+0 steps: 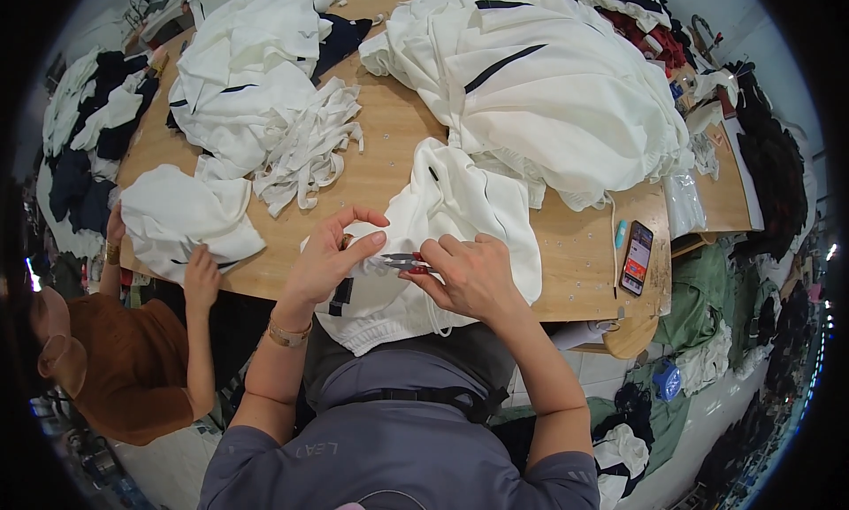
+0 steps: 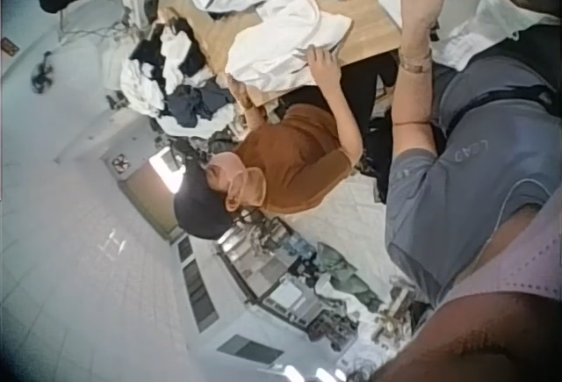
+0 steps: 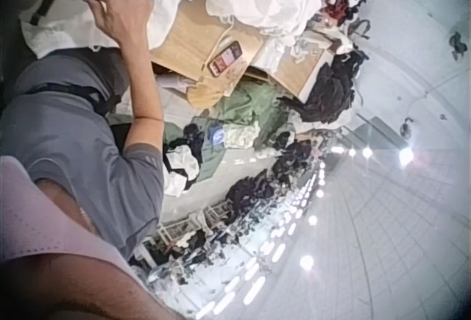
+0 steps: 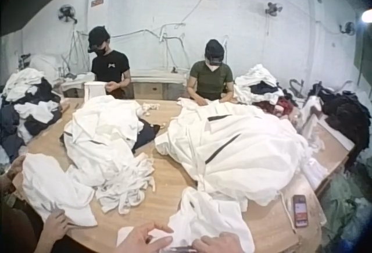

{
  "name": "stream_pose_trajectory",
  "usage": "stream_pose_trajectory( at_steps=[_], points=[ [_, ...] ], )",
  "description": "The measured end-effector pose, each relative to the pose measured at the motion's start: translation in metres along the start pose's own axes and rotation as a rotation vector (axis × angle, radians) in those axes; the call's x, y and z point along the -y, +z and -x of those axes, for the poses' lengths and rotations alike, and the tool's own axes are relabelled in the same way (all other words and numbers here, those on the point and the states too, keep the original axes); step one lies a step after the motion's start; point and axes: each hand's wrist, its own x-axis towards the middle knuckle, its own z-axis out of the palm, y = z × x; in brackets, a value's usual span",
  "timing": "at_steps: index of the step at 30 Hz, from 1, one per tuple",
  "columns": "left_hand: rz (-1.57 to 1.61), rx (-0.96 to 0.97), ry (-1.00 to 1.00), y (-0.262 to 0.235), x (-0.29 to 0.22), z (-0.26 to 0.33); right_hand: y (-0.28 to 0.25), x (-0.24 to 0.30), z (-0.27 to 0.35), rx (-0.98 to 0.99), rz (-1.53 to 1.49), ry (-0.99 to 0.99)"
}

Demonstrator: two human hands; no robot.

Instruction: Trimming loose threads from white athletic shorts using small hand snips.

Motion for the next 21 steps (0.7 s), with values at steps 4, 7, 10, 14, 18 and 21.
stream_pose_trajectory(
  at_steps=[4, 7, 10, 14, 18, 21],
  points=[
    [-0.020, 0.012, -0.002, -0.0011, 0.0014, -0.0006, 0.0004, -0.0006, 0.0008, -0.011, -0.004, -0.014],
    [-0.027, 0.003, 0.015, -0.0013, 0.0029, -0.0016, 0.0020, -0.0028, 0.0023, -0.037, -0.001, -0.021],
    [-0.042, 0.000, 0.012, -0.0005, 0.0004, -0.0007, 0.0016, -0.0036, 0.0034, -0.034, -0.013, -0.007],
    [-0.033, 0.004, 0.005, -0.0003, 0.0021, -0.0020, 0.0035, -0.0046, 0.0051, -0.028, -0.014, -0.006],
    [-0.027, -0.001, 0.006, -0.0005, 0.0009, -0.0011, 0.0023, -0.0037, 0.0045, -0.032, -0.043, 0.011],
    [-0.034, 0.006, 0.010, 0.0001, 0.0011, -0.0016, 0.0010, -0.0036, 0.0031, -0.022, -0.036, 0.004]
  ],
)
